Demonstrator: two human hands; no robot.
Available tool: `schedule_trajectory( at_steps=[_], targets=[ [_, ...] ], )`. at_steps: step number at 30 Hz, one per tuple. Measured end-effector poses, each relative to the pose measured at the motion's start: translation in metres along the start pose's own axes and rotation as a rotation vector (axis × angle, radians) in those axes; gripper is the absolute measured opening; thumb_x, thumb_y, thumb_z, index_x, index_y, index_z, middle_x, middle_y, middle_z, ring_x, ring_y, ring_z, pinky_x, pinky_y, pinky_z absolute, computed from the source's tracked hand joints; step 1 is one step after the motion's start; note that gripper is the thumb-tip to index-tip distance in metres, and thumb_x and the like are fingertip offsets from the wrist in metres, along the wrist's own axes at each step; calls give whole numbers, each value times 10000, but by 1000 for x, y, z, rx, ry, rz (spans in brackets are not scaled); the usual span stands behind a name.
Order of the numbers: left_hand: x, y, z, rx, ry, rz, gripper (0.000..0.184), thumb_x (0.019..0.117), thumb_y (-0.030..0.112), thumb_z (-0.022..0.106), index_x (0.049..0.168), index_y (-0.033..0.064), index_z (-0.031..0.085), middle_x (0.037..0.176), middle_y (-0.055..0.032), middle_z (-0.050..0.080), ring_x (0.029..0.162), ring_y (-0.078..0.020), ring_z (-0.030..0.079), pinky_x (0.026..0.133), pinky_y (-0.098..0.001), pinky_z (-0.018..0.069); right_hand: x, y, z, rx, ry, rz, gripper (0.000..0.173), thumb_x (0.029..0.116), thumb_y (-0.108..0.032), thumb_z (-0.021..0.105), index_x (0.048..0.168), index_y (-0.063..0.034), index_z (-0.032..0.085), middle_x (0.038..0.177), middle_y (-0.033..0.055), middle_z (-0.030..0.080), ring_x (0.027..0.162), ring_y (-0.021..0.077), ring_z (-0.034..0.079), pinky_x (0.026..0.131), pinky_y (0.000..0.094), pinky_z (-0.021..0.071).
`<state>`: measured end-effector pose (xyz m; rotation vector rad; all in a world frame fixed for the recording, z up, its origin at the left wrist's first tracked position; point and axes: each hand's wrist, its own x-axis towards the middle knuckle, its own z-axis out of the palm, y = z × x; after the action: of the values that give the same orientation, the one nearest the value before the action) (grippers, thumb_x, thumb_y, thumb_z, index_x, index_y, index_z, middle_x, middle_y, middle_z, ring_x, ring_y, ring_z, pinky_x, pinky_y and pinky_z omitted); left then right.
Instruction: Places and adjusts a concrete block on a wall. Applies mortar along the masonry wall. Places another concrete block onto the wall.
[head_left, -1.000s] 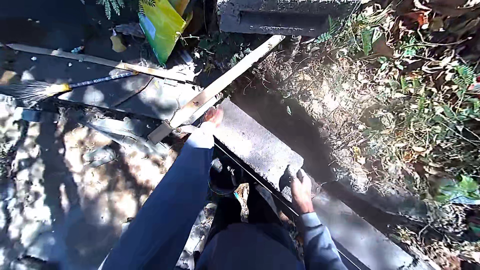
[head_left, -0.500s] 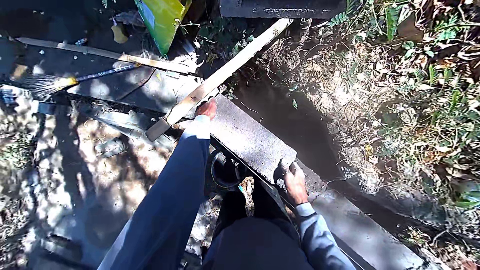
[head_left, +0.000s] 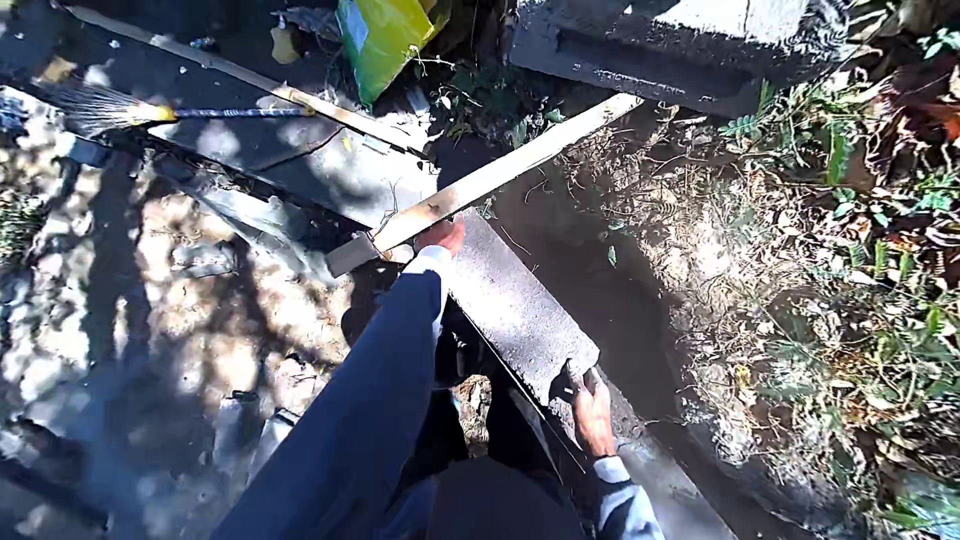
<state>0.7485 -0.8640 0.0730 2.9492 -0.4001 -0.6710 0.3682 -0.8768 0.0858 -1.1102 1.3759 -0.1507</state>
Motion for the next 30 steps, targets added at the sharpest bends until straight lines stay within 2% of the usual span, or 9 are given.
schedule_trajectory(
  at_steps=[2,5,9,11,13,18,22,26,30],
  targets=[
    [-19,23,-48,-73,-265,-90,680,1072,566,300,1353,35,618,1370,-251,609,1313,-415,558,1058,-652,423,0,-5,0,24,-18,6,397,1096,-236,496,1377,41,530,1076,192,686,856,223,728,748,415,640],
    [-43,21,-51,-148,-134,-23,601,1021,521,481,1333,30,631,1369,-248,607,1319,-407,552,1072,-629,422,-5,-19,4,8,-25,59,397,1110,-235,453,1384,45,512,1019,169,689,807,201,720,693,384,633],
    [-96,-23,-18,-311,94,453,560,1017,348,589,1478,41,513,1549,-187,468,1469,-353,395,1213,-531,302,-7,-26,6,-41,-15,113,395,1123,-245,381,1337,58,516,930,143,692,767,200,723,663,381,635],
    [-123,-64,3,-483,217,724,447,952,265,619,1350,65,657,1474,-139,574,1427,-302,482,1204,-492,370,-5,-25,9,-74,35,144,398,1122,-260,361,1267,57,553,880,132,689,733,206,712,635,393,623],
    [-144,-116,16,-546,175,798,329,954,233,589,1217,98,735,1335,-111,676,1335,-287,576,1168,-508,414,-4,-24,12,-103,98,182,404,1119,-269,351,1235,51,569,845,125,682,712,206,696,626,397,607],
    [-149,-244,20,-441,-159,422,340,921,226,621,1183,43,739,1283,-181,679,1191,-390,652,961,-585,538,-10,-31,39,-133,266,264,415,1117,-280,300,1223,34,551,817,111,657,685,195,666,603,387,575],
    [-129,-299,17,-401,-304,260,371,948,221,594,1246,34,713,1322,-194,663,1206,-435,636,957,-629,521,-10,-35,57,-181,435,276,434,1117,-312,291,1205,21,555,793,91,623,678,178,641,609,377,558],
    [-118,-298,23,-441,-370,200,374,960,225,589,1262,34,699,1306,-209,663,1190,-445,638,960,-630,514,-10,-37,50,-188,396,303,447,1118,-318,274,1198,21,555,800,98,635,703,198,652,631,397,563],
    [-108,-248,8,-596,-578,92,431,1000,228,567,1373,16,610,1351,-216,628,1288,-383,581,1115,-555,429,-7,-49,27,-291,205,347,459,1123,-291,286,1261,45,566,943,173,706,798,256,713,657,439,600]
  ],
)
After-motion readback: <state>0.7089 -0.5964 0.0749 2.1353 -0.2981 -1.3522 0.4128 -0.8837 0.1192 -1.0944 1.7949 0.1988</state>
